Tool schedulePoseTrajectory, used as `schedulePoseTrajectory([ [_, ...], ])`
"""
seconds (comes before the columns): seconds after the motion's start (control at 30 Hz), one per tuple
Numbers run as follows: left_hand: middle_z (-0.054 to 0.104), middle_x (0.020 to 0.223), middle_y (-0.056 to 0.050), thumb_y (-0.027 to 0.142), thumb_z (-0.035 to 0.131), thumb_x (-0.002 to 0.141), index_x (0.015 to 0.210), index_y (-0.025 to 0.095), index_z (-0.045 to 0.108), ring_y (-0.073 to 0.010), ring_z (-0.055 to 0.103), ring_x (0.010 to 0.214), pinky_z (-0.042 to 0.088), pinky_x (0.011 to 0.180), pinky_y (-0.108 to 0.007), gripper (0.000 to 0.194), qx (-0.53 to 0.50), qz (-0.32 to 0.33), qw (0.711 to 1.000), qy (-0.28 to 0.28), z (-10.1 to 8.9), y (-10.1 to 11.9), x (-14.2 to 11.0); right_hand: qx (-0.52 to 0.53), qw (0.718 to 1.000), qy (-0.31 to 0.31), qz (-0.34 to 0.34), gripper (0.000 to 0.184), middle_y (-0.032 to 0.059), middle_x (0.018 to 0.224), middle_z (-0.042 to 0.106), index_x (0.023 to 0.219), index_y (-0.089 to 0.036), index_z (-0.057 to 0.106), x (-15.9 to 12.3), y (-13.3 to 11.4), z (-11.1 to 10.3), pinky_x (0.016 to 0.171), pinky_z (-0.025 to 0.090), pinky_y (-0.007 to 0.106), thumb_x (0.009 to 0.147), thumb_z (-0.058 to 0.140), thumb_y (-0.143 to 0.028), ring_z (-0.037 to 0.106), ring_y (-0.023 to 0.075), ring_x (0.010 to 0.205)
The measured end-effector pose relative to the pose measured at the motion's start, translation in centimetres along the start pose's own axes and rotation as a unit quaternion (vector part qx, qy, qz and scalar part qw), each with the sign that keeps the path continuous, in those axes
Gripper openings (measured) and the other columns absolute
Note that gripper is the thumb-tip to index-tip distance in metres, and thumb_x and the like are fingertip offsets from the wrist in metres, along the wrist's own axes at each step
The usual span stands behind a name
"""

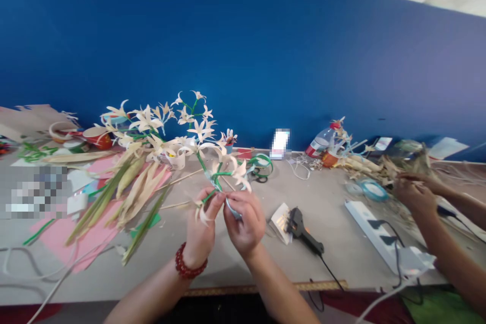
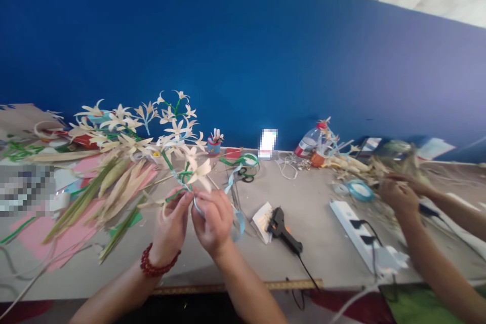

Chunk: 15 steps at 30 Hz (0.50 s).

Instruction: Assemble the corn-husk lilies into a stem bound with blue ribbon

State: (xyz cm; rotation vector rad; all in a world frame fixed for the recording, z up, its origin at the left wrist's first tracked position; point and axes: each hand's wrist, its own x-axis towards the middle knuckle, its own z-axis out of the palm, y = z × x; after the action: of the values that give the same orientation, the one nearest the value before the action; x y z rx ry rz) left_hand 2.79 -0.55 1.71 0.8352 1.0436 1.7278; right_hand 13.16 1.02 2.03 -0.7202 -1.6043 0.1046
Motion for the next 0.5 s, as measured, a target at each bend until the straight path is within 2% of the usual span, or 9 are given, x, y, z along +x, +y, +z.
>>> schedulePoseTrajectory([
  [0.13,0.074,0.084,-0.003,0.029,0.074,0.075,0.084,0.02,0.072,-0.0216,0.068,0.085,0.052,0.078,-0.03,0.013,-0.03,0.01,0.998,0.056,0.3,-0.6,0.3,0.034,0.998,-0.015,0.041,0.019,0.0069,0.094,0.07,0.089,-0.027,0.062,0.0,-0.3,-0.2,0.076,0.054,0.039,0.082,0.062,-0.009,0.066,0.0223,0.086],
  [0.27,0.075,0.079,-0.004,0.028,0.076,0.074,0.08,0.02,0.074,-0.0224,0.069,0.08,0.054,0.074,-0.031,0.01,-0.03,-0.008,0.999,0.021,0.3,-0.3,0.0,0.1,0.984,-0.005,0.145,0.01,0.0063,0.091,0.064,0.081,-0.024,0.062,0.7,-1.0,-0.8,0.078,0.052,0.037,0.084,0.064,-0.015,0.063,0.0214,0.088],
  [0.37,0.074,0.078,-0.004,0.028,0.077,0.072,0.077,0.02,0.075,-0.0228,0.069,0.08,0.054,0.073,-0.031,0.01,-0.032,-0.012,0.999,0.005,0.4,-0.1,-0.2,0.189,0.948,-0.033,0.255,0.009,0.0045,0.088,0.062,0.077,-0.021,0.061,1.3,-1.3,-1.2,0.077,0.051,0.034,0.083,0.067,-0.02,0.062,0.0192,0.084],
  [0.5,0.073,0.074,-0.002,0.031,0.074,0.075,0.077,0.021,0.074,-0.0229,0.068,0.083,0.053,0.081,-0.034,0.01,-0.048,0.005,0.999,0.022,0.3,-0.4,0.0,0.305,0.871,-0.062,0.38,0.018,0.0024,0.083,0.064,0.073,-0.019,0.058,2.1,-1.5,-1.6,0.069,0.052,0.029,0.08,0.072,-0.028,0.063,0.0156,0.073],
])
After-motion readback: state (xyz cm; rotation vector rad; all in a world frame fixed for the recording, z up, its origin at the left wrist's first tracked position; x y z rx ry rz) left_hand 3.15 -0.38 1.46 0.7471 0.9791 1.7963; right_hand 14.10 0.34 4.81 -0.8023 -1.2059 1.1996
